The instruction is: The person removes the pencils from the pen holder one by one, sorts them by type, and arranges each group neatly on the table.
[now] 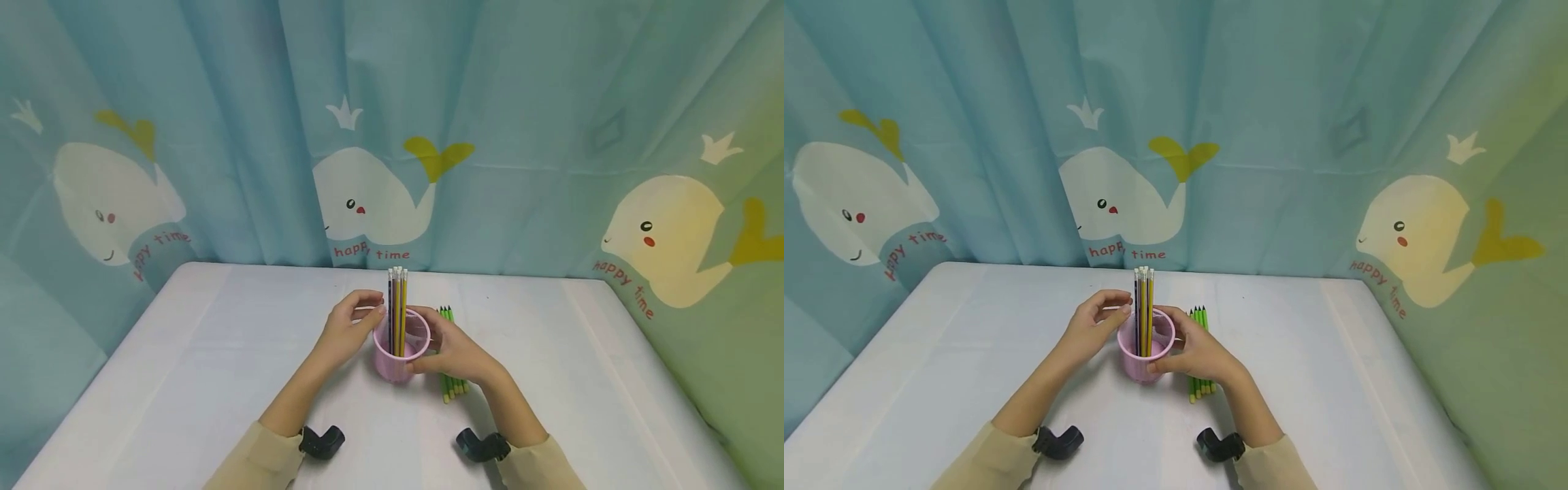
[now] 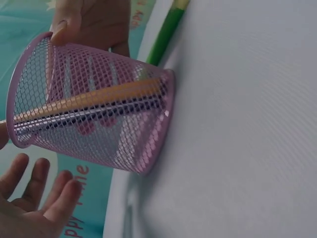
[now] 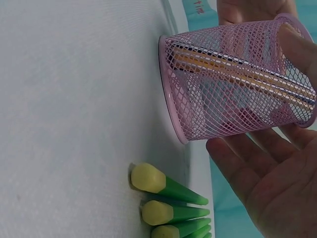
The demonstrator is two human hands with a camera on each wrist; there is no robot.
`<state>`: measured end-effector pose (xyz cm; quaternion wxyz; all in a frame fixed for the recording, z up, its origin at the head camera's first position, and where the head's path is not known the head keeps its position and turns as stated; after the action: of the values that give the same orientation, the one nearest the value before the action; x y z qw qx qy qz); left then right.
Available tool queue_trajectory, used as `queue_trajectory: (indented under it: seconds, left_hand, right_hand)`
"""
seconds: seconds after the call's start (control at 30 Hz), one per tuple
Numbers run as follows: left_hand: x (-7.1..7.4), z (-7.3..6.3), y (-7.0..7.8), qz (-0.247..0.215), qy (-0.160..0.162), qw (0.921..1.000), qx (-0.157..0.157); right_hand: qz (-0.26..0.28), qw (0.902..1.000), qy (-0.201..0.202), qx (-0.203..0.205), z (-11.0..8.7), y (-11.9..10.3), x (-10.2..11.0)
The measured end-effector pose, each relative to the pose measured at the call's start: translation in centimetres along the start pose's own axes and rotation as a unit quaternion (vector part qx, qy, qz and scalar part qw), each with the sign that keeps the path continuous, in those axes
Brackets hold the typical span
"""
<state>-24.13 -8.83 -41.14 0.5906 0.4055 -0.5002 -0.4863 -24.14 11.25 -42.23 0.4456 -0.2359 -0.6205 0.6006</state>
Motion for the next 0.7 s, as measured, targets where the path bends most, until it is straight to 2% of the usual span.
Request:
queue_trajectory:
  seconds: [0.33,0.7]
  left_hand:
    - [-1.1,0.6,-0.3,-0.014,0.002,0.9996,0.023]
    - [-1.2,0.8,-0.3,0.0,0.02,0.9998,-0.005]
  right_hand:
    - [-0.006,1.0,-0.004,-0.005,-0.1,-0.1,-0.2]
    - [-0.013,0.9999,0.004,-0.009,-0.1,-0.1,0.0]
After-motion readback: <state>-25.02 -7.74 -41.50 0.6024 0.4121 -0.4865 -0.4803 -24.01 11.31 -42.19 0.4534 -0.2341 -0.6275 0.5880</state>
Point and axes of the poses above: each hand's wrist, its own z-axis towards the middle knuckle, its own x-axis out of the back of the hand, y = z × x, the point moved 4 cm from there along z, towards the middle knuckle, and after that the axes turned 7 degrees about y, right-handed, at the moved point
